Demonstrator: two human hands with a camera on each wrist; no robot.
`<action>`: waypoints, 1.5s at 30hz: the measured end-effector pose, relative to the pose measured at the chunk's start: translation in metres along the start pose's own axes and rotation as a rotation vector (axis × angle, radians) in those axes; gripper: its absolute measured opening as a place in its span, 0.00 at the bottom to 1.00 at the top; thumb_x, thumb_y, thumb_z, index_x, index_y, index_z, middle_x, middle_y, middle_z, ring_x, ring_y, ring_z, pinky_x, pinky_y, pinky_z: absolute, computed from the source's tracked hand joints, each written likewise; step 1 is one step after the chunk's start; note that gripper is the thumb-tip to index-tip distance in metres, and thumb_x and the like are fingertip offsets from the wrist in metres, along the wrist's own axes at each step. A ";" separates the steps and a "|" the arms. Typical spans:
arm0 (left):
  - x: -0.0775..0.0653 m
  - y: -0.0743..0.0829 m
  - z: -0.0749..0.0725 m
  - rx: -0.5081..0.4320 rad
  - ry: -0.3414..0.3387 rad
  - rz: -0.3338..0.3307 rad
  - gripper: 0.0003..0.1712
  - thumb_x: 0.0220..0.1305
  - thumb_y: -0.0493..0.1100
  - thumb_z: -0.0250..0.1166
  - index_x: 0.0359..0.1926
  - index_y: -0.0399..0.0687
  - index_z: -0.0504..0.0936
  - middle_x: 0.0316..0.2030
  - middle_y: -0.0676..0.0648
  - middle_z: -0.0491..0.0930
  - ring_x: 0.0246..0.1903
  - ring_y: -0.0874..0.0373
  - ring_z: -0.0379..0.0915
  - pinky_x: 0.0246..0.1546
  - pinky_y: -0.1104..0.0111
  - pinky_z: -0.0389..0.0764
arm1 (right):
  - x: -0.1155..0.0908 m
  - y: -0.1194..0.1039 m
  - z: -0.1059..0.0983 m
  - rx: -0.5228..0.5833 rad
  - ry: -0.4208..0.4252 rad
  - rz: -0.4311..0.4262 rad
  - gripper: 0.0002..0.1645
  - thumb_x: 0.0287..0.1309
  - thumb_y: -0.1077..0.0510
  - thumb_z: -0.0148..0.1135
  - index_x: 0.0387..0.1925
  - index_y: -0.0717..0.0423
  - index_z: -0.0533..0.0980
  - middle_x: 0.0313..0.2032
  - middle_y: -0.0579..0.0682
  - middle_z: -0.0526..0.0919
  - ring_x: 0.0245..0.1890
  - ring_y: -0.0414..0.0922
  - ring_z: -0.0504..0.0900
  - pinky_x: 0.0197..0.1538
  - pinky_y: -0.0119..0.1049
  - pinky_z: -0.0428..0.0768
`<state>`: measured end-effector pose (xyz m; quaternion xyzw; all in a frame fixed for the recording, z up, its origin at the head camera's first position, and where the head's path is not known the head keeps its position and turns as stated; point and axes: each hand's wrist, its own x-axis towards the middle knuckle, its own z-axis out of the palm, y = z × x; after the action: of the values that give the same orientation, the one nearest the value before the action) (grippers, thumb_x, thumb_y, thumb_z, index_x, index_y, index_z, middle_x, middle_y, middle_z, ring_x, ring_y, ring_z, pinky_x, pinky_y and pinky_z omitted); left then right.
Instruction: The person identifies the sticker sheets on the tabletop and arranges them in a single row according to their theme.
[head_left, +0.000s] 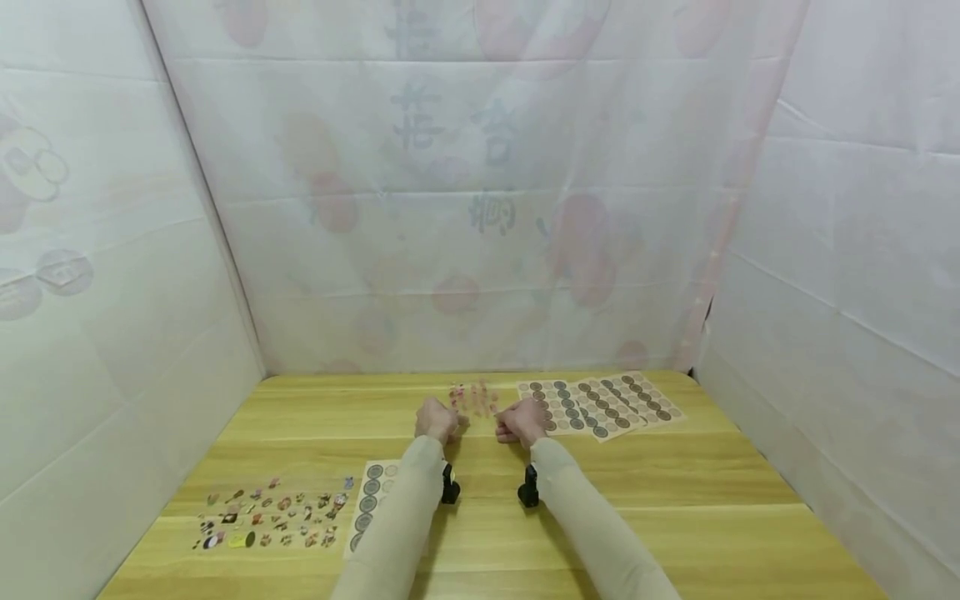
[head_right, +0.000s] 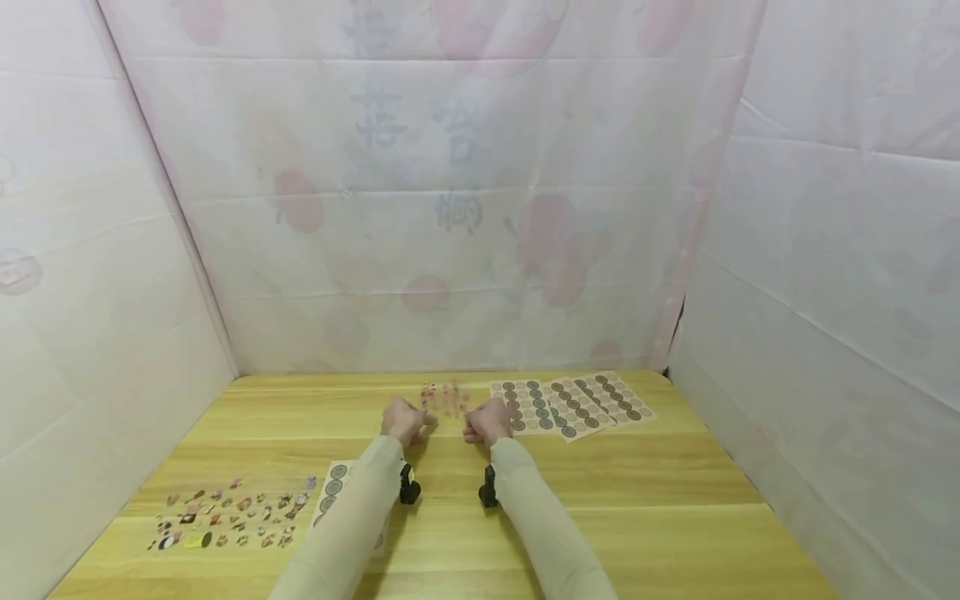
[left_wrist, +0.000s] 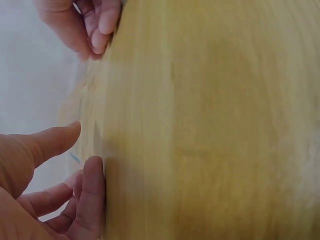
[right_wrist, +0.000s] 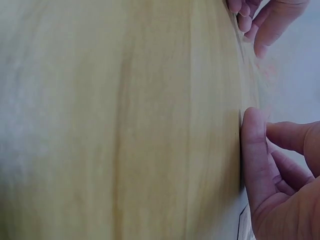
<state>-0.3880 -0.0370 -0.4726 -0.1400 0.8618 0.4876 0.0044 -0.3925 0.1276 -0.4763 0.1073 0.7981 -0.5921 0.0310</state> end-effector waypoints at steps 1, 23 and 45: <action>0.001 -0.001 0.001 0.018 -0.002 -0.001 0.17 0.53 0.43 0.75 0.18 0.45 0.75 0.23 0.44 0.83 0.17 0.53 0.78 0.16 0.67 0.71 | 0.000 0.000 0.000 -0.002 -0.003 0.005 0.08 0.59 0.69 0.59 0.34 0.72 0.83 0.19 0.58 0.83 0.15 0.44 0.83 0.25 0.38 0.85; 0.001 0.002 0.001 -0.060 -0.030 -0.013 0.32 0.65 0.62 0.61 0.43 0.33 0.80 0.26 0.42 0.78 0.16 0.56 0.68 0.14 0.67 0.68 | 0.003 0.007 0.005 -0.027 -0.033 -0.004 0.12 0.59 0.64 0.62 0.26 0.72 0.82 0.15 0.54 0.81 0.14 0.43 0.82 0.23 0.38 0.85; 0.009 0.006 0.010 0.052 0.082 -0.001 0.10 0.62 0.43 0.65 0.28 0.42 0.80 0.25 0.44 0.80 0.21 0.52 0.72 0.19 0.65 0.68 | 0.012 0.004 0.007 -0.141 0.021 0.045 0.07 0.52 0.66 0.68 0.22 0.65 0.81 0.13 0.51 0.80 0.10 0.39 0.78 0.21 0.35 0.83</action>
<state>-0.3993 -0.0275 -0.4743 -0.1602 0.8736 0.4588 -0.0268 -0.4038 0.1237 -0.4845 0.1290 0.8355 -0.5324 0.0434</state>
